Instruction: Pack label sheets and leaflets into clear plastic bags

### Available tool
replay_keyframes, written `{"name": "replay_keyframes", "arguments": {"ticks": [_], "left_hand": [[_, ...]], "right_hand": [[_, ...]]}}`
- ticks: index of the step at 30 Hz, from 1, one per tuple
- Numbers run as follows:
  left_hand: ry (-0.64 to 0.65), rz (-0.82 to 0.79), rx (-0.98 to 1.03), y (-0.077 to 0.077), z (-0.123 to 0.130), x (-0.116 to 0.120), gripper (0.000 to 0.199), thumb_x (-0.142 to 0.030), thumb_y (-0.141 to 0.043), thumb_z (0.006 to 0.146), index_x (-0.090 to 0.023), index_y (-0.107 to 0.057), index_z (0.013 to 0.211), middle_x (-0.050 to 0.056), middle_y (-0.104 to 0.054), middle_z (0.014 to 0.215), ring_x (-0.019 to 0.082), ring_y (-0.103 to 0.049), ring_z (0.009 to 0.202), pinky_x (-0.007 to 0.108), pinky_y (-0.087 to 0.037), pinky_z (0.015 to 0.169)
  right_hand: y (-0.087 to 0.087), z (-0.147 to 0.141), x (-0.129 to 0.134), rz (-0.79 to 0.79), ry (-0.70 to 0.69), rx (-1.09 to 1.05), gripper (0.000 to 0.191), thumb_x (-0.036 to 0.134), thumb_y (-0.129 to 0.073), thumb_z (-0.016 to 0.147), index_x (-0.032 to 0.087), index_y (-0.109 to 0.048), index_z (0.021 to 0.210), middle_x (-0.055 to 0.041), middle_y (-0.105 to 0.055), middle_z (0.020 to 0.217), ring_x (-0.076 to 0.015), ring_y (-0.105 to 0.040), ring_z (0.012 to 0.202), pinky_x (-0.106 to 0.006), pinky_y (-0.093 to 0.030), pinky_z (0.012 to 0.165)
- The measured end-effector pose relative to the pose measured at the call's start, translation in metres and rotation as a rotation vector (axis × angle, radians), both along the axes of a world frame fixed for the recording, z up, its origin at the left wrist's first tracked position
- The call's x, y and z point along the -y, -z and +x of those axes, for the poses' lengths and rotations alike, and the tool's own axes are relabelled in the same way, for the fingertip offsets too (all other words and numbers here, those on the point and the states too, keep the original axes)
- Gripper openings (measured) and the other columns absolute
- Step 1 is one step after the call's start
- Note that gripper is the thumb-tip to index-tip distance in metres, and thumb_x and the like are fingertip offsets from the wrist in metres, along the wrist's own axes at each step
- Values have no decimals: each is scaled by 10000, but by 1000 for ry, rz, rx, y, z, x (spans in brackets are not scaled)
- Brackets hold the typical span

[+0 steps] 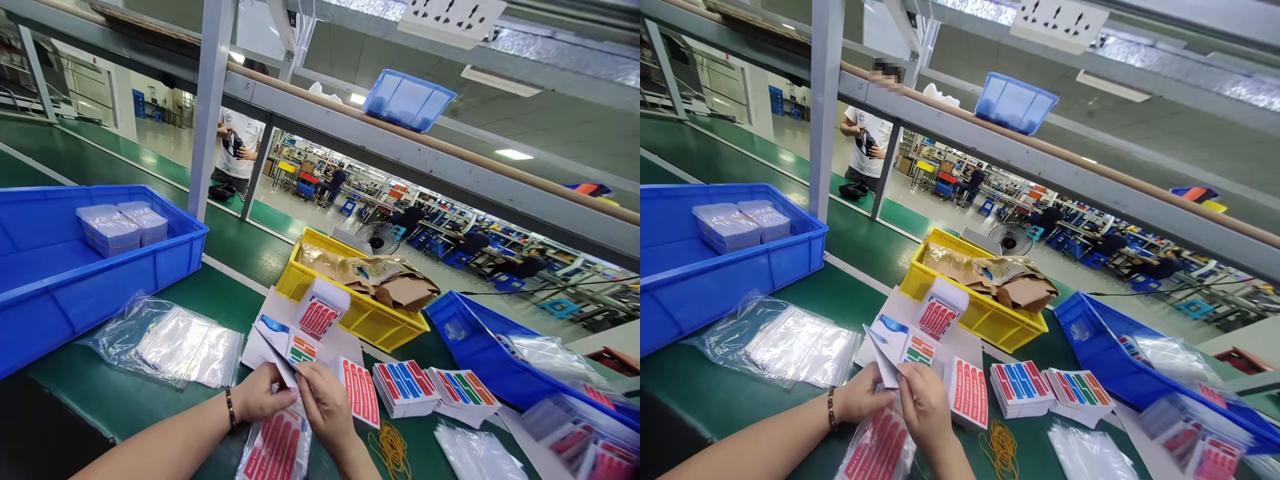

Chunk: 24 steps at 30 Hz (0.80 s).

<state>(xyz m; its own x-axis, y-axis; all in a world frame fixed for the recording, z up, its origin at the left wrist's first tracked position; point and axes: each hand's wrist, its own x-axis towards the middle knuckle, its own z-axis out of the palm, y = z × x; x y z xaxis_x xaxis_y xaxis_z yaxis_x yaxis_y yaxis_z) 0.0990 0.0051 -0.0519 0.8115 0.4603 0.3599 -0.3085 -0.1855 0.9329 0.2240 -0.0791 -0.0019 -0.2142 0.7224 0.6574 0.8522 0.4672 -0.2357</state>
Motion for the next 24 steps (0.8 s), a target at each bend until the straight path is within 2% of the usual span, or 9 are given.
{"name": "replay_keyframes", "arguments": {"ticks": [3,5,6,8,10,11,13,18,24], "left_hand": [[197,-634,107,6,5,-2,669,-684,-415,724,-59,-525,935,129,-541,826,160,-497,655,259,-391,574],[245,-985,76,6,7,-3,705,-638,-550,644,-41,-522,1017,150,-550,937,193,-536,786,279,-417,698],[241,-1069,30,5,7,-2,671,-530,-649,586,-32,-532,1019,154,-552,964,203,-540,827,288,-410,758],[249,-1054,-75,1,5,0,580,-294,-735,493,-18,-568,975,160,-566,951,214,-555,823,326,-400,814],[332,-935,-140,-3,3,4,533,-202,-748,473,-23,-596,951,170,-571,963,231,-566,833,378,-397,843],[366,-895,-164,-5,3,6,520,-206,-762,474,-23,-605,936,178,-571,973,240,-568,855,394,-393,861],[366,-870,-208,-7,3,9,533,-250,-787,477,-21,-610,925,191,-569,989,238,-572,877,398,-393,881],[245,-967,-271,-4,6,11,650,-372,-800,424,-13,-589,924,189,-577,976,219,-588,829,385,-392,889],[249,-898,-391,-4,6,8,495,-285,-733,471,-21,-598,868,171,-586,950,230,-584,812,404,-383,882]], "right_hand": [[-8,-6,17,71,6,156,317,37,-475,777,125,-485,1082,-86,-539,940,-123,-486,832,-247,-422,690],[-15,-5,25,-8,-45,251,237,131,-530,776,133,-512,1012,-71,-553,893,-130,-482,752,-258,-410,630],[-20,-2,27,-57,-69,252,198,178,-542,781,143,-525,975,-56,-562,870,-126,-490,737,-254,-410,628],[-28,12,22,-121,-39,153,120,234,-513,817,154,-553,896,-27,-573,823,-103,-510,734,-224,-409,643],[-35,32,6,-169,176,51,179,223,-422,868,146,-572,811,-20,-571,771,-88,-513,717,-208,-392,641],[-36,43,-6,-268,345,57,227,262,-408,876,144,-594,823,-31,-577,799,-101,-520,743,-220,-392,665],[-33,62,-32,-652,596,271,279,240,-365,882,170,-627,949,-41,-573,984,-143,-518,917,-251,-380,786],[-3,78,-82,-979,615,453,369,160,-557,694,106,-597,1057,-112,-572,1035,-250,-542,936,-318,-418,759],[2,69,-88,-1025,682,520,372,229,-634,649,62,-615,980,-136,-585,979,-280,-554,889,-363,-439,746]]}}
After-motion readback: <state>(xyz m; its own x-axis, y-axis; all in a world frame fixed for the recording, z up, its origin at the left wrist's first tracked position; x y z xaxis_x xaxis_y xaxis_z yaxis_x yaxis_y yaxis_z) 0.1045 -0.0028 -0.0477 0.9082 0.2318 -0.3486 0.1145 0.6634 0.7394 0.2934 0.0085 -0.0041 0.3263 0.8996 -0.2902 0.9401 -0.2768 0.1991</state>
